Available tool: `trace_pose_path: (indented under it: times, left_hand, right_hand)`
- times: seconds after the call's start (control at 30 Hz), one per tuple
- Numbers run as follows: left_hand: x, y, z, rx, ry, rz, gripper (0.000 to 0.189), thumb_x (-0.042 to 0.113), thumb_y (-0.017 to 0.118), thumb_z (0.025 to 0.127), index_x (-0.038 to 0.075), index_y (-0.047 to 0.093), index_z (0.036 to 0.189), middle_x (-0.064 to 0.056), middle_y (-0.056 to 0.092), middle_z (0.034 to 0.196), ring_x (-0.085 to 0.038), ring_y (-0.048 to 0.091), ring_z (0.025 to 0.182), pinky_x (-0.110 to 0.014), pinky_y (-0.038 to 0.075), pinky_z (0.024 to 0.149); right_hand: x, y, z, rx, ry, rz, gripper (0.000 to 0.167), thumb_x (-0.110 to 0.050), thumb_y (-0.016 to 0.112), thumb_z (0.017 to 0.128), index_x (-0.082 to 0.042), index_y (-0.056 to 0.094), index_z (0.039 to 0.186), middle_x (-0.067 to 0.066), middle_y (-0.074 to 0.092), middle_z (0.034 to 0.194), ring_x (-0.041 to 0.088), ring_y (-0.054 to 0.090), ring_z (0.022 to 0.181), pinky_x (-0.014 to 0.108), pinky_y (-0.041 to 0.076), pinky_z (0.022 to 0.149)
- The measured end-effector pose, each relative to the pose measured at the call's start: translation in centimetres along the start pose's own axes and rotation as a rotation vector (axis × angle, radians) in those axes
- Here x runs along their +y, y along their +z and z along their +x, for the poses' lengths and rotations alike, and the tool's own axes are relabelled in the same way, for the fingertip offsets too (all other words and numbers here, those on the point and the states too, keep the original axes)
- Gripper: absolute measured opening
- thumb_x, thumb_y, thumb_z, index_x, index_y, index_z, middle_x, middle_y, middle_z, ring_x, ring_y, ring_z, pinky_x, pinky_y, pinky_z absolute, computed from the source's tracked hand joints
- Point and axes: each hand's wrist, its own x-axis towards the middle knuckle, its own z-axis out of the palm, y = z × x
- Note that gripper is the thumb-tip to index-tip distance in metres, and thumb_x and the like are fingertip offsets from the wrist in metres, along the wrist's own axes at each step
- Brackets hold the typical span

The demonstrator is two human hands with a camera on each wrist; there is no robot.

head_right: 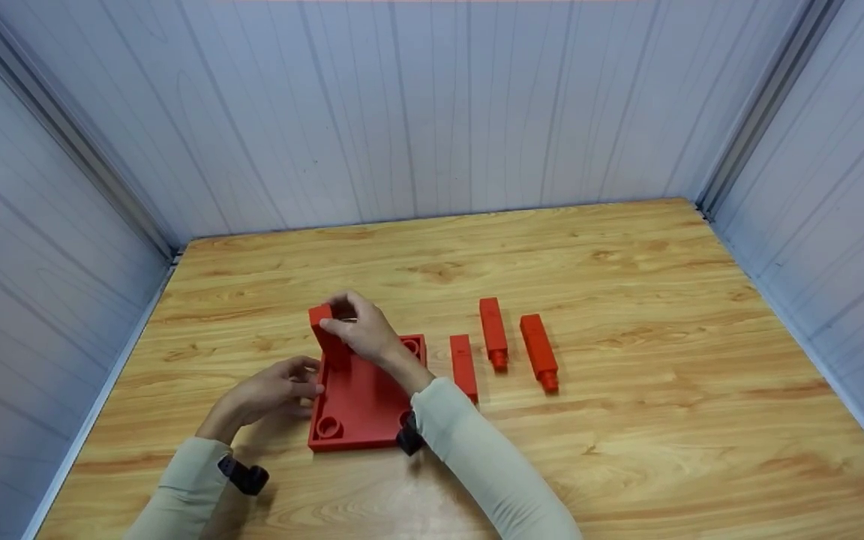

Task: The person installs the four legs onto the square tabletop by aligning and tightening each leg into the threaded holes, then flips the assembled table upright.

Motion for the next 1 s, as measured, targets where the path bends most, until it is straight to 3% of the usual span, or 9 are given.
trace_pose_path:
  times: [0.17,0.37,0.7,1.0]
  left_hand:
    - [-0.06,0.09,0.00,0.001,0.008,0.006,0.045,-0.006,0.049,0.090,-0.002,0.040,0.133,-0.020,0.053,0.113,-0.025,0.064,0.091,-0.041,0.059,0.078]
    - [0.02,0.14,-0.02,-0.003,0.006,0.010,0.044,-0.005,0.051,0.090,-0.002,0.040,0.133,-0.019,0.053,0.113,-0.025,0.064,0.091,-0.041,0.059,0.078]
    - [0.12,0.29,-0.06,0.008,0.007,0.017,0.043,-0.009,0.045,0.090,-0.003,0.040,0.133,-0.020,0.055,0.113,-0.027,0.064,0.092,-0.042,0.058,0.078]
    - [0.02,0.19,0.09,-0.009,0.011,-0.002,0.043,-0.006,0.049,0.090,-0.003,0.040,0.132,-0.019,0.054,0.112,-0.025,0.063,0.093,-0.040,0.058,0.079]
  right_hand:
    - [0.20,0.04,-0.17,0.007,0.016,-0.019,0.036,-0.016,0.062,0.092,-0.002,0.050,0.124,0.016,0.055,0.121,0.023,0.056,0.107,0.053,0.050,0.093]
    - [0.26,0.06,-0.39,0.023,0.051,-0.069,0.037,-0.022,0.064,0.092,-0.009,0.049,0.122,0.012,0.056,0.119,0.023,0.058,0.110,0.054,0.050,0.092]
    - [0.01,0.36,-0.50,0.067,0.016,-0.231,0.036,-0.029,0.068,0.088,-0.012,0.050,0.115,0.008,0.060,0.113,0.021,0.062,0.103,0.032,0.054,0.086]
    - [-0.17,0.69,-0.56,0.086,-0.024,-0.288,0.035,-0.028,0.070,0.087,-0.012,0.051,0.111,0.006,0.062,0.109,0.020,0.063,0.095,0.031,0.055,0.083]
